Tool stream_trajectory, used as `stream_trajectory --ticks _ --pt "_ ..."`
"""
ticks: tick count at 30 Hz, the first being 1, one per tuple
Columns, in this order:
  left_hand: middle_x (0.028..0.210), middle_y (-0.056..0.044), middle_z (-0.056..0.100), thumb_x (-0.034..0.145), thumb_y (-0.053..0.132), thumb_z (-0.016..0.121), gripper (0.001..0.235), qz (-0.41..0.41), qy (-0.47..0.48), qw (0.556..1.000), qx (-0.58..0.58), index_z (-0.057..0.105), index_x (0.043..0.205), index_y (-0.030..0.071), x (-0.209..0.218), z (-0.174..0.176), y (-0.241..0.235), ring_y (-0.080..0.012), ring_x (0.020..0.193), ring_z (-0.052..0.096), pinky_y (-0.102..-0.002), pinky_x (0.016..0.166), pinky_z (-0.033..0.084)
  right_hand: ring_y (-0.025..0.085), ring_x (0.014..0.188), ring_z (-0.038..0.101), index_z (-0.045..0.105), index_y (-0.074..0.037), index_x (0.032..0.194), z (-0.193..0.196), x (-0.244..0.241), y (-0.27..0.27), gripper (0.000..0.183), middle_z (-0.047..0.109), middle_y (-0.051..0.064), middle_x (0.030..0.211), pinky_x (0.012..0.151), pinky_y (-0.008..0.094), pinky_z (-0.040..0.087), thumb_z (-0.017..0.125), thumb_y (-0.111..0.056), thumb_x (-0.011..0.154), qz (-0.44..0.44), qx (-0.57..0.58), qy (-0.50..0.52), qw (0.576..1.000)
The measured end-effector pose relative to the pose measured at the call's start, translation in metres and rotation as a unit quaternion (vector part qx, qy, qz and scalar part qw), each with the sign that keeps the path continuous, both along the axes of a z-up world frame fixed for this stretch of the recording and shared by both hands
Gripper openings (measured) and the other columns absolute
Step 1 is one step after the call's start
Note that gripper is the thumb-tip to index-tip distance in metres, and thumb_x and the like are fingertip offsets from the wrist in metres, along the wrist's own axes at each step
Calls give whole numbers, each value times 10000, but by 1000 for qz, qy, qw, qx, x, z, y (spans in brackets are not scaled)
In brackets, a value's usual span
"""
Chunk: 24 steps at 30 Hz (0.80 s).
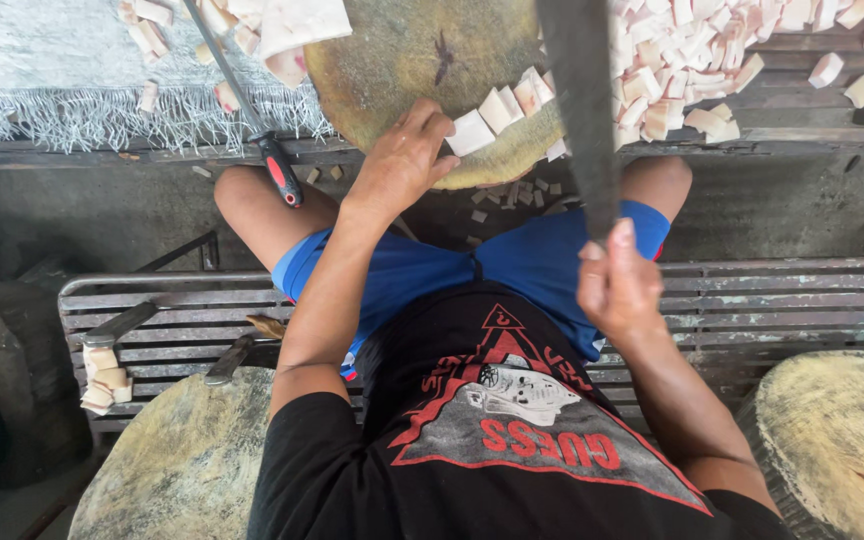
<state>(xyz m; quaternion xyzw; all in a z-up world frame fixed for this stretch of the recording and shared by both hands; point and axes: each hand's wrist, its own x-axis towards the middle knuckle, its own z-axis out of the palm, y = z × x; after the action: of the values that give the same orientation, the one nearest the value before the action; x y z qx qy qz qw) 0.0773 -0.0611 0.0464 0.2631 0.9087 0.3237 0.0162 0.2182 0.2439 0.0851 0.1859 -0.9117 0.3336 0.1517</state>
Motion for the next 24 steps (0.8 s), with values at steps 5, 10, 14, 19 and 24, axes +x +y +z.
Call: stream_trajectory --ticks 5,10,14,19,24 --pt "1211 -148 562 864 169 810 346 27 3 999 -21 629 1137 58 -4 -3 -13 -374 1176 590 -469 1011 501 402 589 650 473 -23 1513 -20 -7 -14 705 666 212 748 559 501 512 683 58 845 32 144 -200 969" --pt "1339 -205 561 906 82 739 425 155 106 980 -66 604 1304 18 -33 -22 -61 -392 1317 506 -538 1123 391 398 731 676 451 -32 1559 -10 -5 -5 634 676 228 910 641 461 545 632 44 956 -23 35 -113 993" --pt "1427 -324 479 897 -18 650 587 270 181 943 -73 478 1454 -87 -65 -48 -105 -487 1303 427 -544 1118 364 304 585 651 482 -43 1536 1 4 0 598 627 145 748 608 431 568 630 19 960 6 -17 -157 987" --pt "1489 -233 533 966 -10 636 555 259 104 959 -41 485 1498 42 -93 -70 -128 -457 1362 493 -517 1168 431 372 613 661 544 -93 1493 -15 -8 8 591 690 151 790 565 478 529 656 -11 920 43 148 -173 973" --pt "1506 -274 509 954 45 684 631 225 78 971 -27 430 1531 16 -96 -59 -130 -504 1337 486 -525 1147 440 399 716 688 531 -108 1524 -42 -38 18 569 713 206 921 649 485 552 639 -42 969 -47 123 -132 982"
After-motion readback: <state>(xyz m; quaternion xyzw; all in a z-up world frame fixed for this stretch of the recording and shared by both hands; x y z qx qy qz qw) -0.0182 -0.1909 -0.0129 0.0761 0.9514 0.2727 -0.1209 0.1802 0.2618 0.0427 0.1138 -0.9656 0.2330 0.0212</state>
